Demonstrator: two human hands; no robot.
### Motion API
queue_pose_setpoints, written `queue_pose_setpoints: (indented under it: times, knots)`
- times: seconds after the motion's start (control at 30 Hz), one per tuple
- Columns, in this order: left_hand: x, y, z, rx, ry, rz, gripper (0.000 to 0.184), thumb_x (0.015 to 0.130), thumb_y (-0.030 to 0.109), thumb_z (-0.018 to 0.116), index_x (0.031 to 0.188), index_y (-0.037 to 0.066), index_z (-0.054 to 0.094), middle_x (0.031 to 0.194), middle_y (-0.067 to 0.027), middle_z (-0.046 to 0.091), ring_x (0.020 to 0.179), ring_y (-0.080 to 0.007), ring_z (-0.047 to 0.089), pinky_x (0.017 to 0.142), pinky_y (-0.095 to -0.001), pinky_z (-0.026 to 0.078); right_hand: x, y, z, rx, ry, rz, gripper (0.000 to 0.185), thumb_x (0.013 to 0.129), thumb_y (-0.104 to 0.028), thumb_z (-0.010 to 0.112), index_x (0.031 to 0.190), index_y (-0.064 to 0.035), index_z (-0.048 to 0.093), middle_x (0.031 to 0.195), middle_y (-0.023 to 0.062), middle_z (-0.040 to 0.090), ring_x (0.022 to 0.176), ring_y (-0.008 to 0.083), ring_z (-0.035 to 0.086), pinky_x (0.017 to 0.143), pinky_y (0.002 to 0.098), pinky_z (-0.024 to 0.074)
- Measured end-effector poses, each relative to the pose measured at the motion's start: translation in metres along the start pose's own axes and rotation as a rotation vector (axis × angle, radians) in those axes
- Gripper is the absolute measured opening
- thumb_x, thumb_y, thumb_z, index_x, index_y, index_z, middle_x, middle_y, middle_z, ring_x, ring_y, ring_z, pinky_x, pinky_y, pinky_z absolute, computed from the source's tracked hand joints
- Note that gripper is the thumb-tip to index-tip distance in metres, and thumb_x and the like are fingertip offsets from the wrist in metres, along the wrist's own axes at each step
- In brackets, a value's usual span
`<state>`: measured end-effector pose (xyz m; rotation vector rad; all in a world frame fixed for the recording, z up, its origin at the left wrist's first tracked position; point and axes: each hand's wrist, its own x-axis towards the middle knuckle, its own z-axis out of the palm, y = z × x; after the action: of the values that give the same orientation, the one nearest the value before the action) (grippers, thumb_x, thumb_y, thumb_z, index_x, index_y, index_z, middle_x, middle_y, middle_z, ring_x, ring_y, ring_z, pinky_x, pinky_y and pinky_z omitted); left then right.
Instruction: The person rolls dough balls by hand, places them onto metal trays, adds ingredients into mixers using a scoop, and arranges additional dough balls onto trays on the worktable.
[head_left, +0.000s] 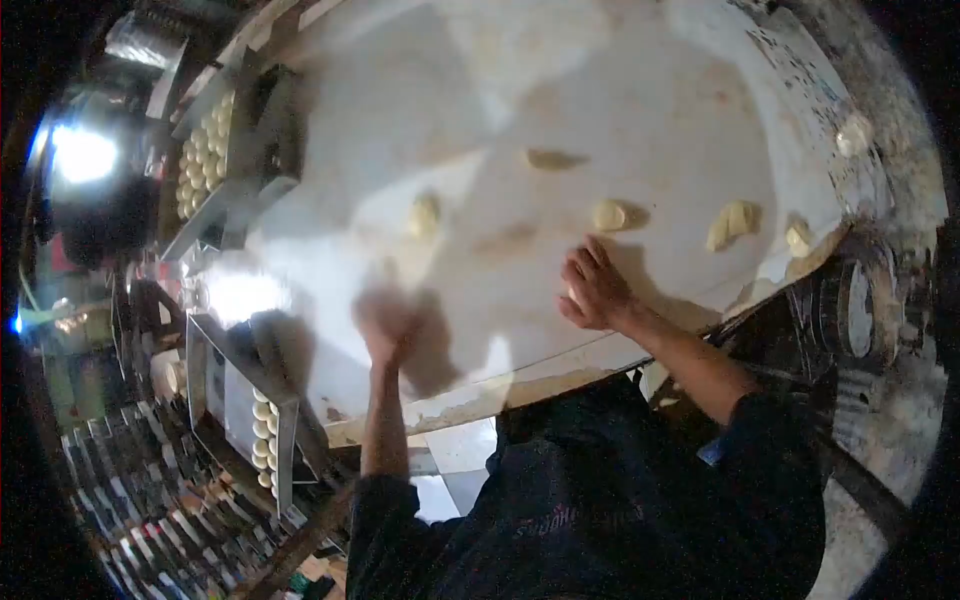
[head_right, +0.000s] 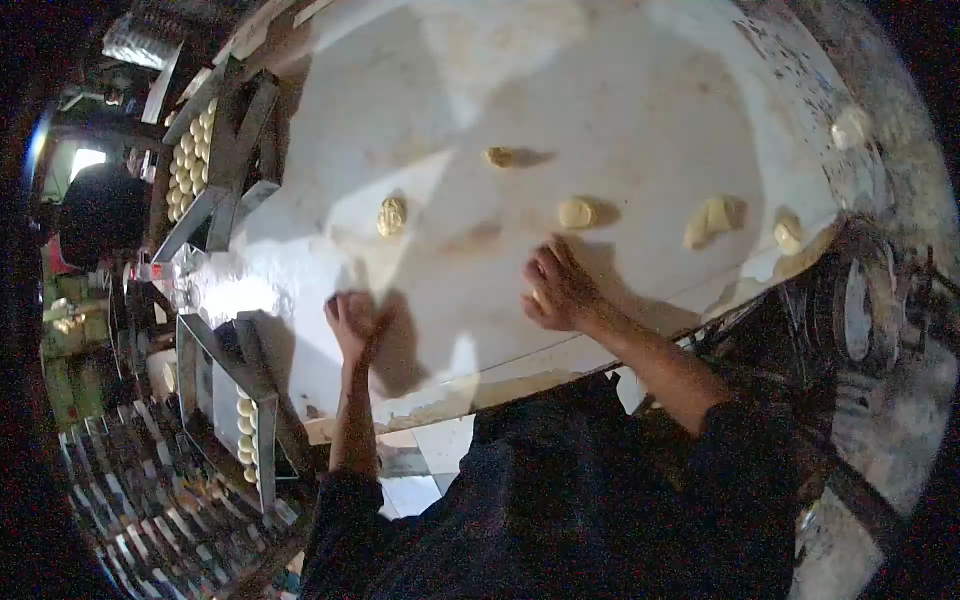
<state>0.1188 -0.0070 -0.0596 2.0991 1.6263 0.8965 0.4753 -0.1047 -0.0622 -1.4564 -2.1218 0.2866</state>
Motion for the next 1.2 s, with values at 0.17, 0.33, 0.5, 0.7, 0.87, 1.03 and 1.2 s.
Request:
queue_pose_setpoints:
  times: [0.17, 0.33, 0.5, 0.7, 0.87, 1.03, 1.2]
  knots:
    - [-0.019, 0.061, 0.041, 0.051, -0.109, 0.103, 0.031, 0.078, 0.028, 0.068, 0.094, 0.004, 0.058, 0.088, -0.0151, 0.054, 0.086, -0.0331, 0.051, 0.078, -0.0438, 0.042, 0.01, -0.052, 0.053, 0.083, -0.106, 0.089, 0.046, 0.074, -0.031, 0.063, 0.101, 0.0066, 0.057, 0.107, 0.0244, 0.055, 0.111, 0.042, 0.046, 0.106, 0.0536, 0.0293]
    - [-0.094, 0.021, 0.007, 0.204, -0.231, 0.277, 0.016, 0.077, 0.015, 0.065, 0.089, 0.008, 0.059, 0.092, -0.014, 0.058, 0.089, -0.0346, 0.053, 0.083, -0.0479, 0.041, -0.041, 0.005, 0.011, 0.077, -0.165, -0.262, 0.029, 0.071, -0.018, 0.061, 0.091, 0.0014, 0.057, 0.096, 0.0195, 0.055, 0.104, 0.0362, 0.049, 0.098, 0.05, 0.0381]
    - [0.007, 0.033, 0.006, 0.03, -0.053, 0.11, 0.02, 0.072, 0.016, 0.066, 0.09, 0.01, 0.06, 0.086, -0.0117, 0.06, 0.084, -0.0337, 0.052, 0.079, -0.0418, 0.043, 0.056, 0.012, 0.012, 0.015, 0.02, -0.046, 0.023, 0.072, -0.012, 0.059, 0.087, 0.0036, 0.053, 0.097, 0.0212, 0.052, 0.099, 0.0402, 0.049, 0.098, 0.0508, 0.0385]
    - [-0.052, 0.051, 0.031, 0.281, -0.152, 0.339, 0.012, 0.076, 0.009, 0.064, 0.087, 0.009, 0.06, 0.09, -0.0106, 0.061, 0.089, -0.0308, 0.054, 0.078, -0.0421, 0.044, 0.004, -0.022, 0.038, 0.142, -0.029, -0.152, 0.013, 0.073, -0.009, 0.056, 0.082, 0.0004, 0.054, 0.088, 0.0171, 0.054, 0.093, 0.0341, 0.053, 0.099, 0.0497, 0.0383]
    - [-0.051, -0.019, -0.017, 0.244, -0.091, 0.124, 0.014, 0.069, 0.011, 0.066, 0.082, 0.011, 0.06, 0.089, -0.01, 0.06, 0.085, -0.0316, 0.054, 0.074, -0.0445, 0.042, 0.04, 0.038, 0.01, -0.065, 0.06, -0.018, 0.013, 0.072, -0.01, 0.06, 0.079, -0.0026, 0.052, 0.086, 0.0157, 0.051, 0.095, 0.0373, 0.05, 0.093, 0.0505, 0.0389]
    - [0.013, 0.01, 0.032, -0.112, 0.032, -0.185, 0.021, 0.071, 0.012, 0.065, 0.092, 0.006, 0.061, 0.095, -0.0123, 0.06, 0.096, -0.0331, 0.053, 0.084, -0.0399, 0.044, 0.09, -0.002, 0.056, -0.038, 0.31, 0.257, 0.01, 0.086, -0.012, 0.051, 0.085, -0.0021, 0.05, 0.088, 0.0155, 0.051, 0.091, 0.0367, 0.048, 0.09, 0.0503, 0.0356]
    - [-0.086, 0.012, 0.025, -0.145, -0.2, 0.021, 0.045, 0.08, 0.01, 0.058, 0.124, 0.011, 0.051, 0.123, -0.0159, 0.051, 0.109, -0.0348, 0.052, 0.094, -0.0418, 0.044, 0.028, -0.035, 0.054, -0.035, 0.122, 0.024, 0.01, 0.081, -0.009, 0.057, 0.086, -0.001, 0.054, 0.095, 0.0181, 0.053, 0.095, 0.0383, 0.05, 0.085, 0.0478, 0.0399]
